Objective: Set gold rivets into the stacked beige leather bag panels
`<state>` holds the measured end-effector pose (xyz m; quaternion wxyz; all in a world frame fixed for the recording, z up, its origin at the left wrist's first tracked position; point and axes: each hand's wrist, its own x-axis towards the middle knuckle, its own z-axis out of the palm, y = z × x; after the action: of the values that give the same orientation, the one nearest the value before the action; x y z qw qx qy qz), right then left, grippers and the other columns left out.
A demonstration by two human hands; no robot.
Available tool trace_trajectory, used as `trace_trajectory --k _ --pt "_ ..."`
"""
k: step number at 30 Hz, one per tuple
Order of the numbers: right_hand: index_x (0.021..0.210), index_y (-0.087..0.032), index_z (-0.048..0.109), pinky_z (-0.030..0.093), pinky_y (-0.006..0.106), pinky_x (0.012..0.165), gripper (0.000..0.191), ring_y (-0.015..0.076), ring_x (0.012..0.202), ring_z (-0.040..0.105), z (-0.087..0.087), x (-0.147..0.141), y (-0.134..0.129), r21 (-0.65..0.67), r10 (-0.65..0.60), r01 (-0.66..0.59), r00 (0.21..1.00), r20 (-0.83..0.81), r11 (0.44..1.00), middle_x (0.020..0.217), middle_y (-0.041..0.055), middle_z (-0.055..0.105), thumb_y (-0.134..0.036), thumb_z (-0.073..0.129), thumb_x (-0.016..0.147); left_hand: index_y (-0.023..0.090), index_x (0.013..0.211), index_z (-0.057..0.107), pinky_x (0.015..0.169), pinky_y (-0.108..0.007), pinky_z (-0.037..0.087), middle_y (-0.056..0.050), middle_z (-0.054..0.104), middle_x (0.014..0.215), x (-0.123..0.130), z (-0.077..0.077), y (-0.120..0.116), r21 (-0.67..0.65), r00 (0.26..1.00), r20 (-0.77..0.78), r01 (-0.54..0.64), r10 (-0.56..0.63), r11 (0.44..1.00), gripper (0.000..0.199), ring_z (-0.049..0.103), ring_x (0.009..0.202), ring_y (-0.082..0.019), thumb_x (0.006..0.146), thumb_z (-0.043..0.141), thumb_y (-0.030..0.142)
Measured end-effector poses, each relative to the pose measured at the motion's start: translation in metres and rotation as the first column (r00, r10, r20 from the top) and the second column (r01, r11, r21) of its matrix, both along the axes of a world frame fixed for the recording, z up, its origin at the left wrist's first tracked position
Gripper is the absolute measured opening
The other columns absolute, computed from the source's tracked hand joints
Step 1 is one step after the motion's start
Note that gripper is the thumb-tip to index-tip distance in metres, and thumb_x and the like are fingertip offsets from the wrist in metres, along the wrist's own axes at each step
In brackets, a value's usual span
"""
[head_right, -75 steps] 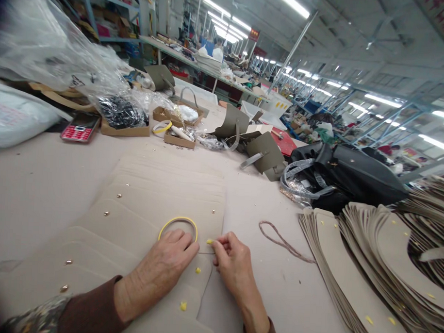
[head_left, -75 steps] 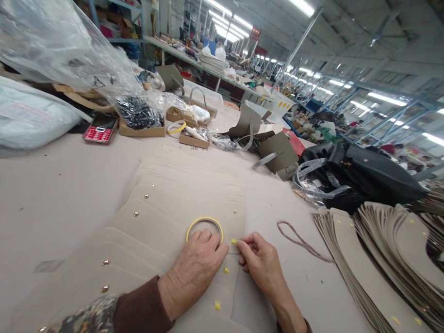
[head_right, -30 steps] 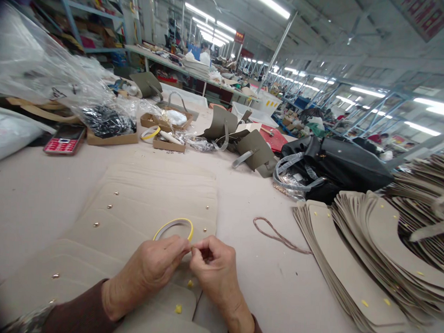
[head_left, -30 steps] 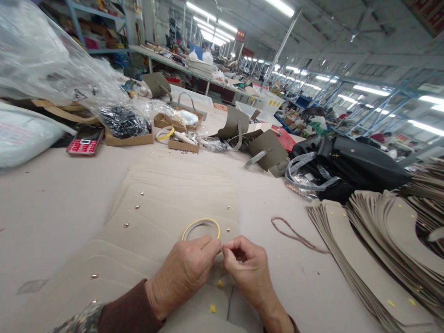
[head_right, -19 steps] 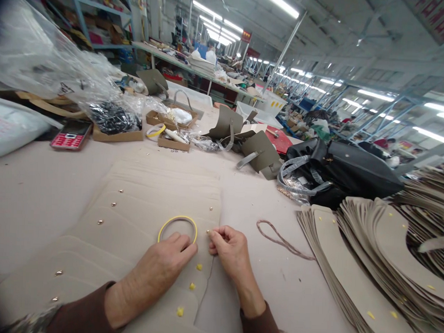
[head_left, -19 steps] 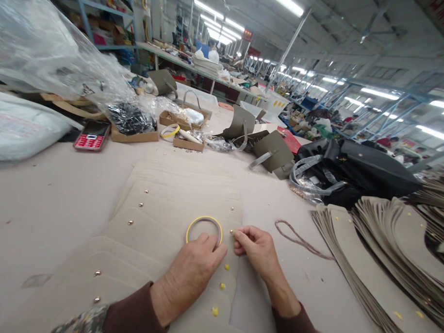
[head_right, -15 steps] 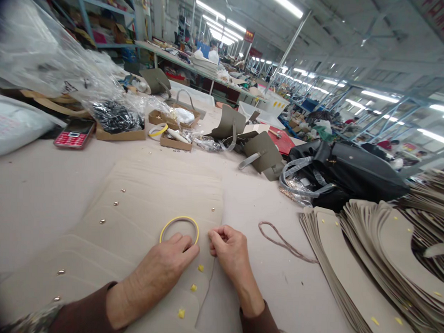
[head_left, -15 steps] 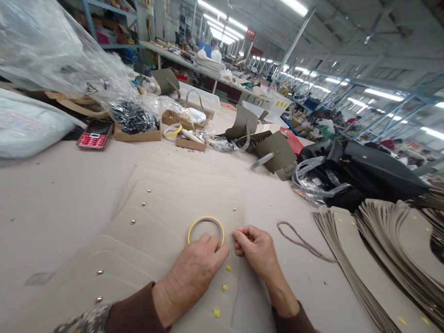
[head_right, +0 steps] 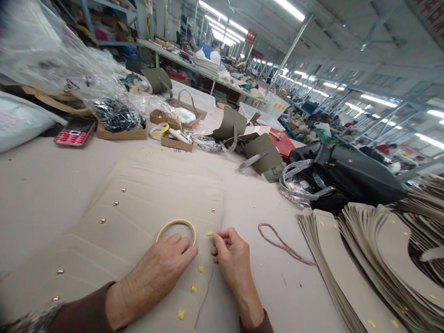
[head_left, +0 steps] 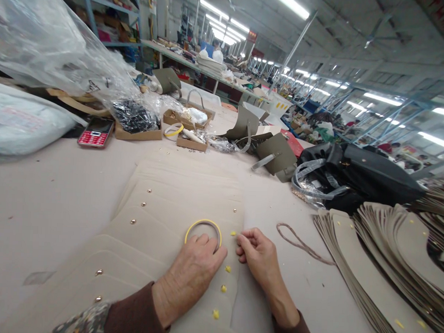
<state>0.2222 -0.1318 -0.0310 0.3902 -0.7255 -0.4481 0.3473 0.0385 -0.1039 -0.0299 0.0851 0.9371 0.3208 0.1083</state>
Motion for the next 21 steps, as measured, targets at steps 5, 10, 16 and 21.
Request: trace_trajectory --k 5,10,16,21 --pt "0.082 -0.018 0.069 0.048 0.024 0.058 0.022 0.0151 0.056 0.062 0.002 -0.008 0.0 0.107 0.083 -0.13 0.928 0.363 0.986 0.061 0.0021 0.067 -0.034 0.055 0.086 0.019 0.091 0.052 0.07 -0.037 0.042 -0.004 0.056 0.087 -0.001 0.003 0.0 0.001 1.0 -0.013 0.01 -0.01 1.0 0.013 0.049 0.078 -0.022 0.088 0.047 0.009" --pt "0.079 -0.018 0.069 0.044 0.023 0.062 0.016 0.0152 0.061 0.064 0.006 -0.013 0.015 0.089 0.124 -0.194 0.854 0.506 0.977 0.069 0.0025 0.071 -0.022 0.054 0.085 0.019 0.087 0.052 0.066 -0.036 0.043 -0.004 0.055 0.083 -0.002 0.006 0.003 0.005 0.997 0.069 0.043 -0.043 0.999 0.015 0.05 0.074 -0.022 0.087 0.046 0.005" --pt "0.071 -0.018 0.07 0.038 0.02 0.053 0.015 0.0125 0.056 0.059 0.027 -0.009 0.005 -0.096 0.341 -0.331 0.85 0.401 0.939 0.061 -0.0009 0.068 -0.018 0.057 0.079 0.019 0.088 0.054 0.061 -0.033 0.046 -0.003 0.055 0.076 -0.01 0.008 0.011 0.077 0.959 0.273 0.057 -0.075 0.995 0.016 0.052 0.069 -0.021 0.091 0.042 0.008" --pt "0.074 -0.017 0.07 0.037 0.021 0.052 0.014 0.0113 0.054 0.055 0.032 -0.007 -0.011 -0.08 0.375 -0.369 0.872 0.315 0.926 0.06 -0.0017 0.065 -0.017 0.058 0.081 0.017 0.119 0.051 0.064 -0.028 0.052 -0.002 0.063 0.077 -0.013 0.007 0.014 0.085 0.879 0.462 0.09 -0.119 0.992 0.028 0.061 0.071 -0.017 0.095 0.036 0.012"
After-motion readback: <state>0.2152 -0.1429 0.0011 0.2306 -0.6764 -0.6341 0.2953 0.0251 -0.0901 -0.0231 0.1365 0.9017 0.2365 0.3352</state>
